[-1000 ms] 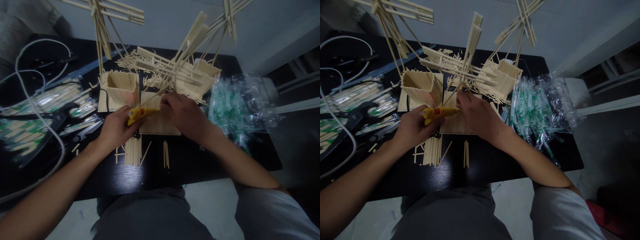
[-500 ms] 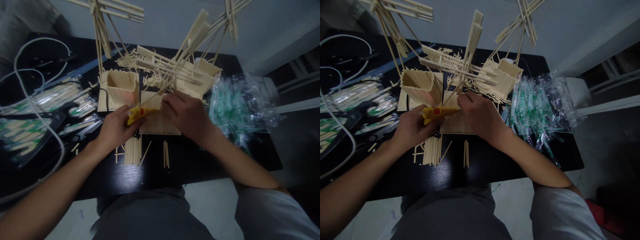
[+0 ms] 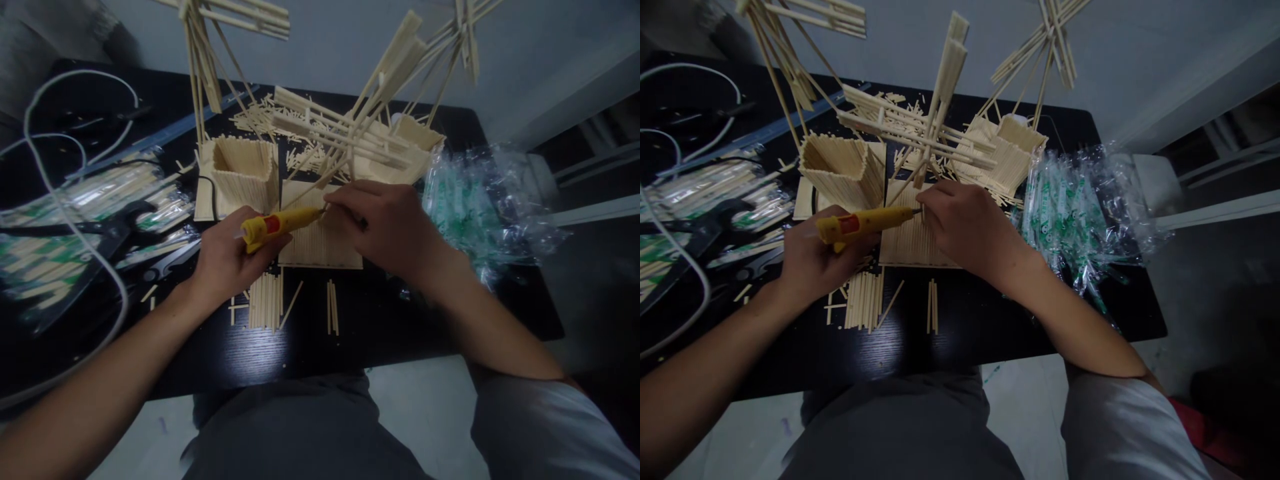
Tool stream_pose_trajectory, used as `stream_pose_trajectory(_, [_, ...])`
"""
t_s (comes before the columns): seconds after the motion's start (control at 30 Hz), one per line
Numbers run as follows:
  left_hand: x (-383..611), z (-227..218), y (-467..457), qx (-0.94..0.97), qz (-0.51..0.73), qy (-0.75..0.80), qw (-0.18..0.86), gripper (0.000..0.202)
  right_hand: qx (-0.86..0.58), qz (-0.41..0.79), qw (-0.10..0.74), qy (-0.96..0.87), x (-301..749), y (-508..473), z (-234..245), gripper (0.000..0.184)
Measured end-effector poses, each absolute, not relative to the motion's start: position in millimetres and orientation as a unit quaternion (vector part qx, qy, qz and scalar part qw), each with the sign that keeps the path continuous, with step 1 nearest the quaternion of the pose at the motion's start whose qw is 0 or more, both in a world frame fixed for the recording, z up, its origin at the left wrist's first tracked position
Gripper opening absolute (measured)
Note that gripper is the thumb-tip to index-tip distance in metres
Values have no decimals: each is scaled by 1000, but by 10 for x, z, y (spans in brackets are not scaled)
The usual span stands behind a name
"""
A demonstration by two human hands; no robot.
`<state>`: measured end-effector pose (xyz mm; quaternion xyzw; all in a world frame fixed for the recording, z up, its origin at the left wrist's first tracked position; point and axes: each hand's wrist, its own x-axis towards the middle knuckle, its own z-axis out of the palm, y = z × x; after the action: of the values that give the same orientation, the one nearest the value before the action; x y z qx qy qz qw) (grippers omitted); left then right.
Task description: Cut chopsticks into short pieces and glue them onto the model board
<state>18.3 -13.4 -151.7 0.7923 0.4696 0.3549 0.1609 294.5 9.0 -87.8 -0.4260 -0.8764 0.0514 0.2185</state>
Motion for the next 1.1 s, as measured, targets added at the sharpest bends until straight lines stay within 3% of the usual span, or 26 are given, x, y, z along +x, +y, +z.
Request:
stream_pose_trajectory(0.5, [192, -1596, -107, 797, 406, 429, 127, 32, -435, 43, 190, -879, 2923, 71, -819, 36])
stream_pose_trajectory(1.1, [174, -1564, -108, 810, 324, 462, 161, 31, -441, 43, 173, -879, 2909, 62, -804, 37])
